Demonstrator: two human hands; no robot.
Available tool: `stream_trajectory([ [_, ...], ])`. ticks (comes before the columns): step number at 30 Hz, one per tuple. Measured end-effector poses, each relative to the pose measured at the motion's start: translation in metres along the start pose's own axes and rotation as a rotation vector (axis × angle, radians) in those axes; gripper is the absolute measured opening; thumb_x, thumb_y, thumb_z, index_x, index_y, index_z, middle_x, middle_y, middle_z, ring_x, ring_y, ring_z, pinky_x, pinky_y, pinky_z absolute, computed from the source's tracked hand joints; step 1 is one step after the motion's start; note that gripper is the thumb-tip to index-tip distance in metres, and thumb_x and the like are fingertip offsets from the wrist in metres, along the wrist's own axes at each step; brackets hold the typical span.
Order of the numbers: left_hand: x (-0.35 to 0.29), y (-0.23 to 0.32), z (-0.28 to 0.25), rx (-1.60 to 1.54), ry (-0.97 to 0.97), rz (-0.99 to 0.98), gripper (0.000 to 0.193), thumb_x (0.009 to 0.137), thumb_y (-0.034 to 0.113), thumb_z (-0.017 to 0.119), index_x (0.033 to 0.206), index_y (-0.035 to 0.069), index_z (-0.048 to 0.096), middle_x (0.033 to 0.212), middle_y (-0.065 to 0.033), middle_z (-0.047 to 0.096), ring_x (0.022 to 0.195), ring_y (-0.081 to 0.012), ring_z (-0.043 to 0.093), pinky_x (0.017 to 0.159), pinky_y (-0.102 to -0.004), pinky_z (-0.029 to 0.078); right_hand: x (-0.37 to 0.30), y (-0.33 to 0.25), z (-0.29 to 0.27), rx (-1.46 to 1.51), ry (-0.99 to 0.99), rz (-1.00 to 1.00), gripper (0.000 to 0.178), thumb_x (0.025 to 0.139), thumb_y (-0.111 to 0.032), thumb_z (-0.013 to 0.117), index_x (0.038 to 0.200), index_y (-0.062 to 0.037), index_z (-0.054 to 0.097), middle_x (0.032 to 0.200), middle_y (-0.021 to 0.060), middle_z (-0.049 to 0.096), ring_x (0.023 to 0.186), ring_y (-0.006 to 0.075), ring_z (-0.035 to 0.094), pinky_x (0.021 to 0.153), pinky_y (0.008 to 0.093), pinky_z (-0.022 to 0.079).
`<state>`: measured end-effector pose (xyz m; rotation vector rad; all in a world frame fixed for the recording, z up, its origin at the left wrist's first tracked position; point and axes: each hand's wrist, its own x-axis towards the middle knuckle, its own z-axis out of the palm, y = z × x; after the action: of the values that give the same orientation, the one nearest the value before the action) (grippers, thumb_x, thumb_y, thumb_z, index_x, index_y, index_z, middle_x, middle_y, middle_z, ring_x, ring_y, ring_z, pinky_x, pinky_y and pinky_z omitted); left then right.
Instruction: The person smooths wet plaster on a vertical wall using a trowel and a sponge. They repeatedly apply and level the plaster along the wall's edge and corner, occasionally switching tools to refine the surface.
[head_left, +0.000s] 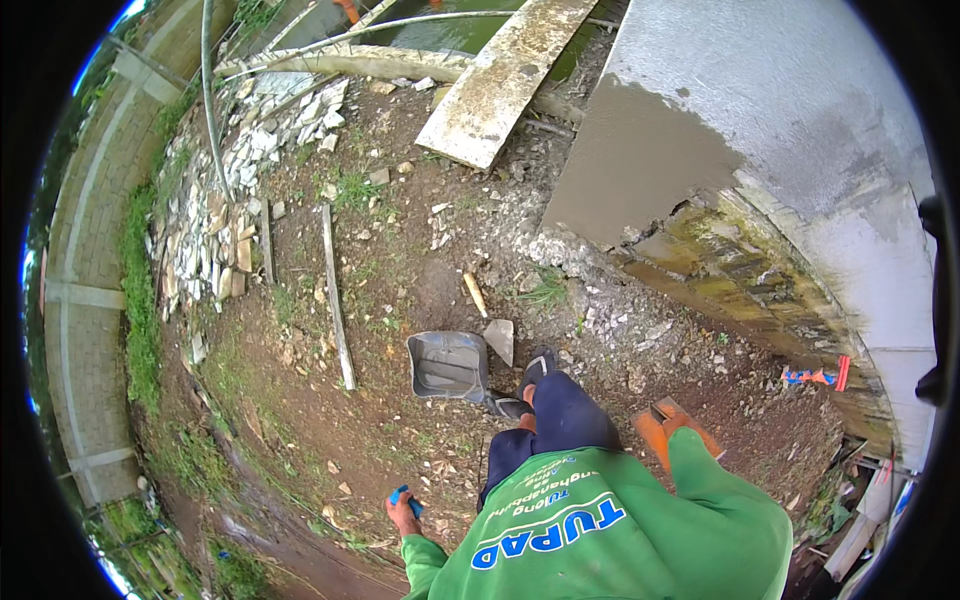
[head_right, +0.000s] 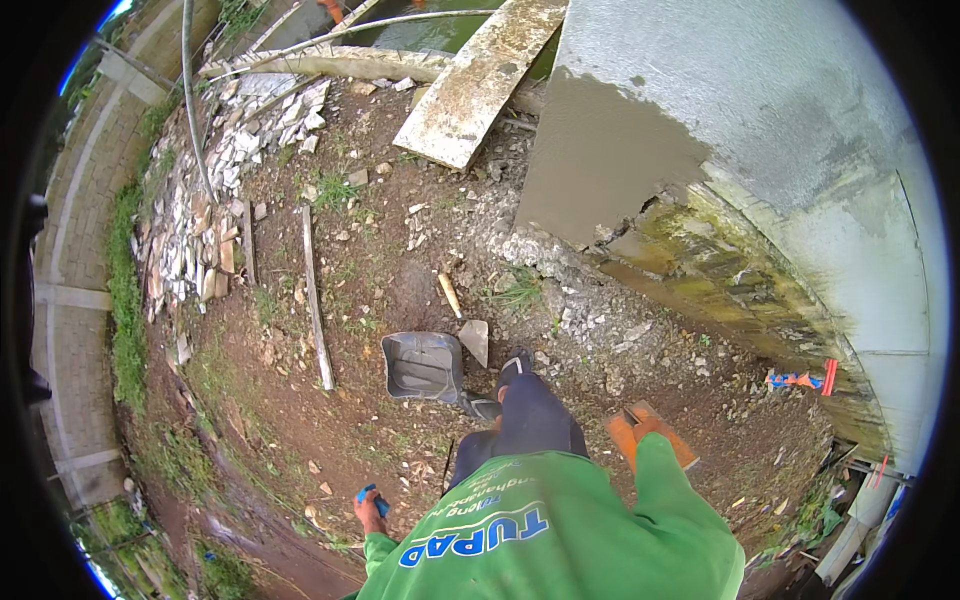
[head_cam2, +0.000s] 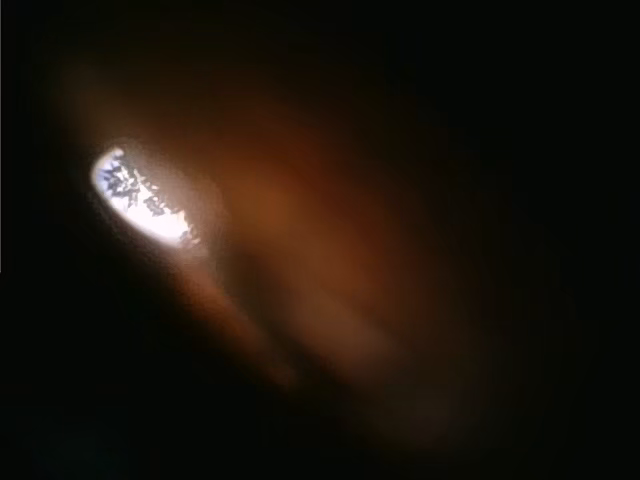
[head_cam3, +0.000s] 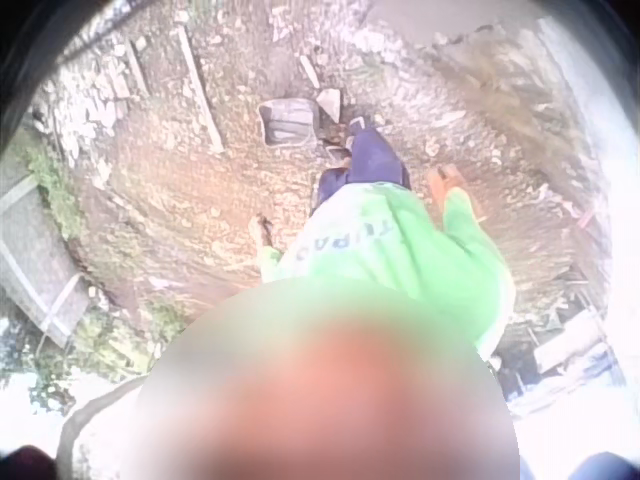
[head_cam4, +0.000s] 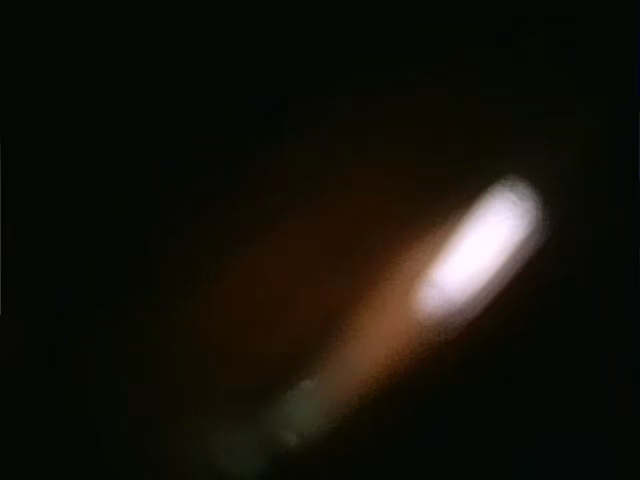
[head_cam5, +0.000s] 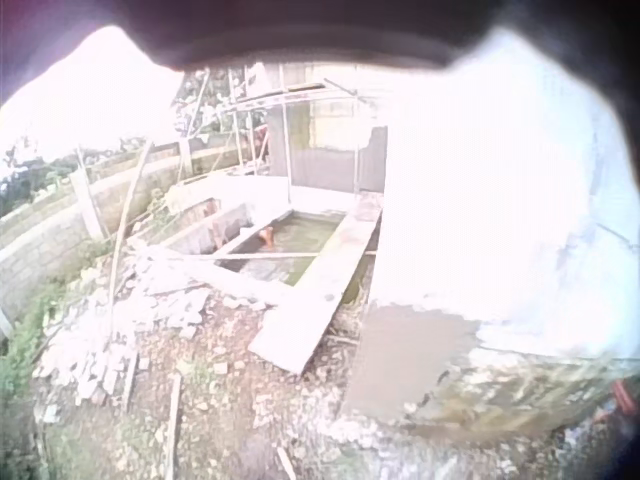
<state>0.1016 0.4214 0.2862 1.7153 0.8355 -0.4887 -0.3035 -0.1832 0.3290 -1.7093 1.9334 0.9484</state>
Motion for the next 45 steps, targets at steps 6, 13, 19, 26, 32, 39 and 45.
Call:
stream_trajectory([
  [6,-0.01,0.189,0.166,0.037,-0.288,0.086,0.044,0.093,0.038,0.063,0.129,0.028,0.041,0.095,-0.0066,0.06,0.07,-0.026,0.065,0.05,-0.0445,0.057,0.058,-0.083,0.008,0.297,0.084,-0.195,0.041,0.093,-0.03,0.057,0.125,-0.0043,0.061,0.122,0.0237,0.064,0.115,0.0395,0.061,0.095,0.0489,0.049],
  [13,-0.075,0.289,0.336,0.265,-0.457,0.467,0.051,0.089,0.032,0.071,0.125,0.01,0.043,0.095,-0.0064,0.062,0.073,-0.0193,0.064,0.051,-0.0325,0.051,0.013,-0.221,-0.144,0.48,-0.028,-0.687,0.046,0.096,-0.037,0.055,0.137,-0.0182,0.052,0.126,0.0186,0.063,0.115,0.0376,0.06,0.096,0.0469,0.048],
  [19,-0.134,0.273,0.403,0.195,-0.766,0.292,0.04,0.088,0.025,0.073,0.117,0.005,0.055,0.098,-0.0072,0.064,0.082,-0.0193,0.066,0.063,-0.0339,0.056,0.0,-0.213,-0.167,0.624,0.068,-0.832,0.046,0.096,-0.036,0.058,0.14,-0.021,0.051,0.119,0.0161,0.067,0.11,0.0374,0.063,0.092,0.0449,0.049],
  [26,-0.187,0.261,0.445,0.351,-0.794,0.013,0.06,0.093,0.06,0.052,0.119,0.007,0.059,0.098,-0.0084,0.069,0.083,-0.0215,0.068,0.07,-0.0383,0.055,0.014,-0.144,-0.105,0.526,0.164,-0.388,0.039,0.097,-0.032,0.046,0.132,-0.0181,0.057,0.112,0.0202,0.069,0.103,0.0425,0.064,0.089,0.0515,0.05],
  [32,-0.213,0.223,0.485,0.504,-1.097,-0.135,0.073,0.091,0.074,0.045,0.125,0.011,0.059,0.104,-0.0088,0.07,0.092,-0.0236,0.066,0.083,-0.0407,0.05,0.024,-0.162,-0.078,0.605,0.16,-0.44,0.034,0.092,-0.027,0.05,0.124,-0.0163,0.047,0.103,0.0222,0.069,0.098,0.0451,0.065,0.084,0.0549,0.049],
  [39,-0.212,0.253,0.521,0.364,-1.178,-0.311,0.075,0.088,0.073,0.052,0.136,0.016,0.049,0.128,-0.0048,0.06,0.118,-0.0223,0.053,0.1,-0.0454,0.04,-0.075,-0.309,-0.175,0.734,0.255,-0.926,0.035,0.09,-0.016,0.062,0.117,-0.0081,0.04,0.105,0.0219,0.066,0.097,0.0456,0.064,0.08,0.0532,0.048],
  [45,-0.14,0.334,0.564,-0.034,-1.215,-0.38,0.058,0.088,0.061,0.061,0.121,0.014,0.058,0.109,-0.0041,0.064,0.101,-0.022,0.059,0.091,-0.045,0.043,-0.11,-0.421,-0.194,0.854,0.433,-1.066,0.039,0.088,-0.011,0.066,0.119,-0.0023,0.044,0.104,0.0217,0.066,0.096,0.0446,0.064,0.081,0.0511,0.05],
])
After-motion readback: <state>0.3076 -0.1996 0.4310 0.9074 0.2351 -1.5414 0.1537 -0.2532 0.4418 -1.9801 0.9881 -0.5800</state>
